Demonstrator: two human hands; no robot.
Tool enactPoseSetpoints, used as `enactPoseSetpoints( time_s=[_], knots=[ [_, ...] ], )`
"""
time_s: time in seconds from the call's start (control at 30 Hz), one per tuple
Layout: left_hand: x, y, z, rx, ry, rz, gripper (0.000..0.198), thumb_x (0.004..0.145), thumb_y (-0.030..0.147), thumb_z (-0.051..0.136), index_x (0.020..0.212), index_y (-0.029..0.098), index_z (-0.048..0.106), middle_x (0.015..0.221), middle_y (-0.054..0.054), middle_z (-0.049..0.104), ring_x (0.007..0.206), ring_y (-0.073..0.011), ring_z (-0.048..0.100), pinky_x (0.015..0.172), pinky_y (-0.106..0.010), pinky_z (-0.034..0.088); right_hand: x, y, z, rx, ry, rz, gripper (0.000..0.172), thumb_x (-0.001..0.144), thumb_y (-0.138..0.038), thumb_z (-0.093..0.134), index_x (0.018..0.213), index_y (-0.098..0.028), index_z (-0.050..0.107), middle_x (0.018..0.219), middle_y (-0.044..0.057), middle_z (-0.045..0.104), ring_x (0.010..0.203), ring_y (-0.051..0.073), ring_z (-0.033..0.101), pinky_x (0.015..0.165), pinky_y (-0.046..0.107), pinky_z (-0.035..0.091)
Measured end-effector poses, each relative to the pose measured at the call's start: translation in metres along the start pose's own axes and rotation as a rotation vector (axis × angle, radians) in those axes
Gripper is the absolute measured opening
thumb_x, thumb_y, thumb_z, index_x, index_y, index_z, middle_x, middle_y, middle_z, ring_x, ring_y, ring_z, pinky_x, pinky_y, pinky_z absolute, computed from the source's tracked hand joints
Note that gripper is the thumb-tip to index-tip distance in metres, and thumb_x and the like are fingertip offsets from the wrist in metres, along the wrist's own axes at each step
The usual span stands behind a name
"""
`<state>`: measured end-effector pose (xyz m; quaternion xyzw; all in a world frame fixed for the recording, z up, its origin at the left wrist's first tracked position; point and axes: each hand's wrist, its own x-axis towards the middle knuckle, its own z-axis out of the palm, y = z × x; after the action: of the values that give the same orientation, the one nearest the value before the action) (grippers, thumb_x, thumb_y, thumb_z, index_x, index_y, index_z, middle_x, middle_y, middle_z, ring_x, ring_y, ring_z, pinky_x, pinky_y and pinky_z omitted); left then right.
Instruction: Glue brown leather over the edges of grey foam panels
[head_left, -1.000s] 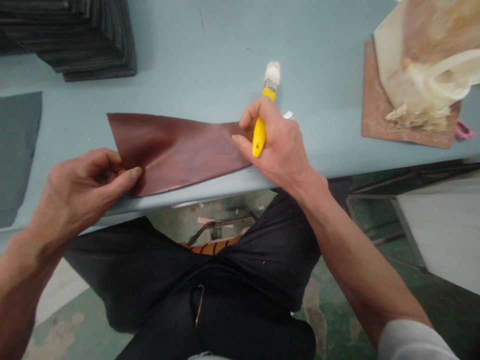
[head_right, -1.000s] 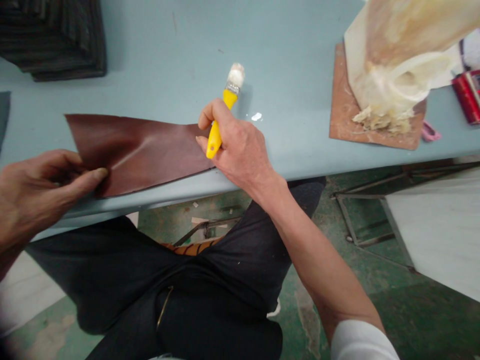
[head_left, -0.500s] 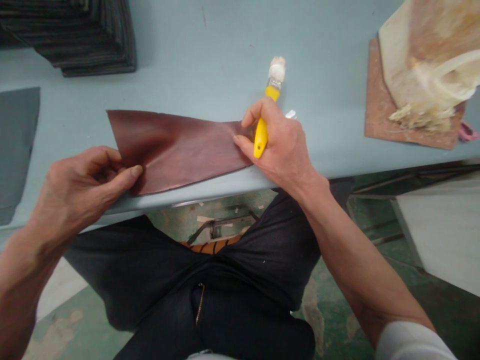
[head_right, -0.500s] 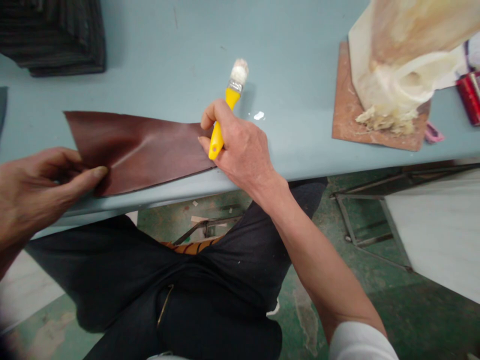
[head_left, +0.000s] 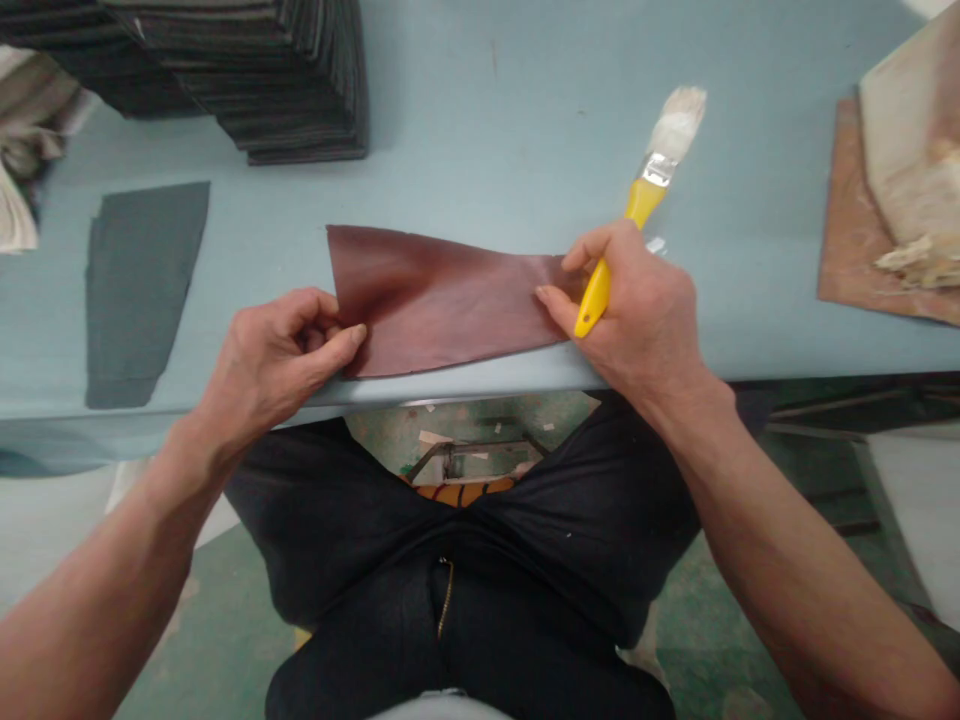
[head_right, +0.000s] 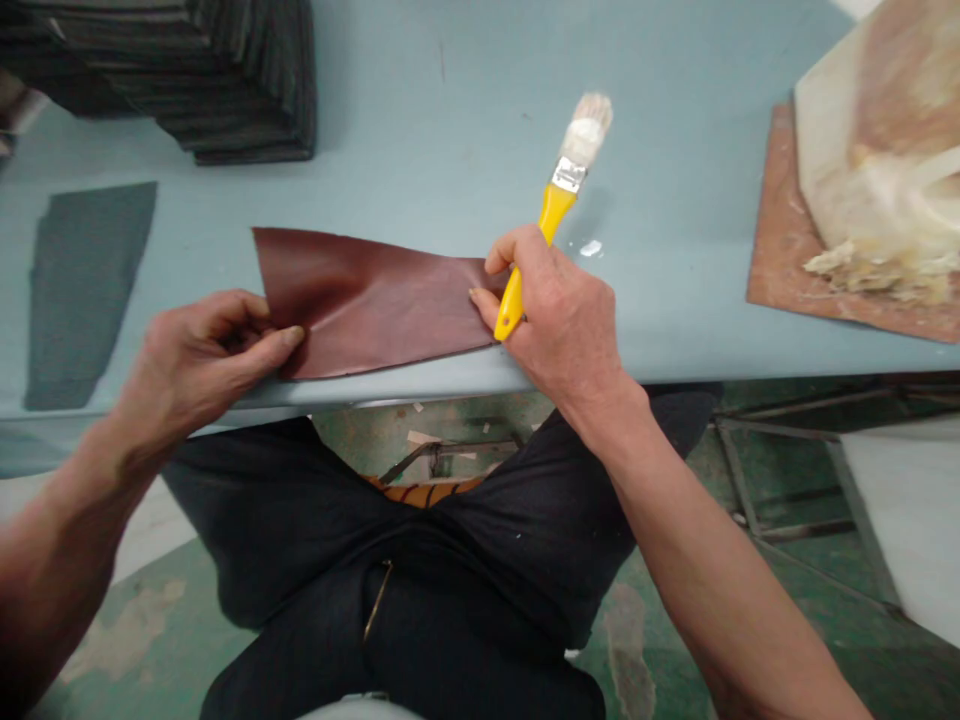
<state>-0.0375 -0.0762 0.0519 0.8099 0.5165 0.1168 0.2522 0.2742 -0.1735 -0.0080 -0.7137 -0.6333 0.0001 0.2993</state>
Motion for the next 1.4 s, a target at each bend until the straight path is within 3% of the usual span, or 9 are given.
enactPoseSetpoints(
  time_s=[0.2,0.37,0.57,0.83,1.0,1.23,1.4],
  knots=[
    [-0.002,-0.003,0.002,-0.052,0.001,0.044,0.023,0.088,0.041,0.066,0.078,0.021,0.062,0.059,0.007,0.049,0.055,-0.0097,0.041,0.056,-0.026,0.031,-0.003,0.0,-0.002,-0.089,0.022,-0.005,0.027,0.097,-0.044,0.071,0.114,-0.025,0.062,0.107,0.009,0.073,0.095,0.029,0.071,0.078,0.041,0.054],
    [-0.001,-0.007,0.007,-0.079,0.025,0.075,0.023,0.089,0.044,0.066,0.079,0.023,0.061,0.059,0.007,0.05,0.055,-0.0114,0.042,0.058,-0.03,0.033,-0.004,0.002,-0.003,-0.207,0.169,0.003,0.025,0.095,-0.042,0.072,0.112,-0.025,0.065,0.103,0.008,0.075,0.092,0.028,0.07,0.08,0.042,0.054],
    [-0.001,-0.011,0.01,-0.122,0.03,0.066,0.024,0.088,0.046,0.066,0.081,0.023,0.061,0.063,0.006,0.054,0.057,-0.0119,0.046,0.059,-0.03,0.035,-0.01,-0.009,-0.011,-0.122,0.325,-0.159,0.023,0.095,-0.036,0.072,0.113,-0.025,0.061,0.111,0.007,0.079,0.096,0.027,0.073,0.086,0.043,0.056],
    [-0.003,-0.009,0.012,-0.121,0.043,0.044,0.022,0.086,0.045,0.063,0.08,0.024,0.06,0.066,0.004,0.058,0.06,-0.0137,0.049,0.059,-0.031,0.034,-0.017,-0.041,0.002,0.035,0.067,-0.124,0.037,0.09,-0.048,0.08,0.112,-0.025,0.061,0.105,0.005,0.075,0.093,0.025,0.072,0.084,0.04,0.057],
    [-0.004,-0.007,0.013,-0.096,0.055,0.032,0.022,0.086,0.046,0.06,0.081,0.025,0.061,0.069,0.003,0.061,0.061,-0.0137,0.05,0.06,-0.032,0.035,-0.01,-0.046,0.005,-0.05,0.029,-0.104,0.051,0.081,-0.056,0.088,0.11,-0.024,0.06,0.104,0.008,0.076,0.09,0.028,0.071,0.081,0.043,0.055],
    [-0.005,-0.006,0.014,-0.057,0.051,0.016,0.026,0.088,0.049,0.055,0.085,0.023,0.062,0.072,0.004,0.064,0.064,-0.0124,0.053,0.061,-0.032,0.037,-0.003,-0.05,0.008,-0.115,0.012,-0.05,0.052,0.081,-0.055,0.091,0.112,-0.024,0.062,0.104,0.008,0.075,0.09,0.03,0.07,0.079,0.044,0.053],
    [-0.004,-0.012,0.016,-0.052,0.052,0.021,0.029,0.092,0.046,0.059,0.108,0.023,0.068,0.078,0.003,0.068,0.066,-0.0136,0.058,0.063,-0.032,0.044,-0.002,-0.046,0.014,-0.087,0.007,-0.006,0.05,0.085,-0.056,0.087,0.115,-0.023,0.064,0.104,0.009,0.075,0.093,0.031,0.07,0.081,0.045,0.052]
  ],
)
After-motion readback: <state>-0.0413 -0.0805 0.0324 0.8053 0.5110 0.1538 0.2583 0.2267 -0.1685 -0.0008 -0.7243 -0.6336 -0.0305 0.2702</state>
